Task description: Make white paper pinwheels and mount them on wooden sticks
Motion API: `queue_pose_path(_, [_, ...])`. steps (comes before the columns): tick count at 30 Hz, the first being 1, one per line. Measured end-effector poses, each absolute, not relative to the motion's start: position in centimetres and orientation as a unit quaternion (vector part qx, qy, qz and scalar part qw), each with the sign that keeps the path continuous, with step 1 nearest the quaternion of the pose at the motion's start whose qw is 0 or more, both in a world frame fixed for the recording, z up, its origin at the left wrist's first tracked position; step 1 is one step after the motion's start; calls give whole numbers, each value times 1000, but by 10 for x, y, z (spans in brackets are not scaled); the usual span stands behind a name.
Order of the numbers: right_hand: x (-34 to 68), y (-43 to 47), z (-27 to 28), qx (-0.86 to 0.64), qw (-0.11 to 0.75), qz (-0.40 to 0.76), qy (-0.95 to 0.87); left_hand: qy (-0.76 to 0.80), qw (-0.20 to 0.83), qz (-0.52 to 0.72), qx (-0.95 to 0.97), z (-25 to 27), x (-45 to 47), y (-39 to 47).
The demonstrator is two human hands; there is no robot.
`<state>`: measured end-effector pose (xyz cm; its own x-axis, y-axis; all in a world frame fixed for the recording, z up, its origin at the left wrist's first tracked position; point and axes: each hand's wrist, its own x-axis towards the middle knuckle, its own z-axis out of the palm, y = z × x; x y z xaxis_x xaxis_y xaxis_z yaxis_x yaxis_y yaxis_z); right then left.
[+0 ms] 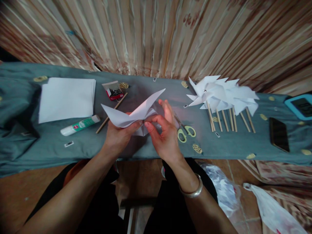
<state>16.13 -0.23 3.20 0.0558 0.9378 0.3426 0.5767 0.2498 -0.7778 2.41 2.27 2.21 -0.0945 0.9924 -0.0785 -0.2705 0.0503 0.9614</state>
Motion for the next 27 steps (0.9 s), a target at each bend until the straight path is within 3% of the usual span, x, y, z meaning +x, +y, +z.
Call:
queue_pose_path(18, [160,-1,24,-598,490,196,-604,443,589,562,376,22,20,23])
queue_pose_path(27, [166,6,24,-527,511,435,-521,448,597,530,403,24,17,19])
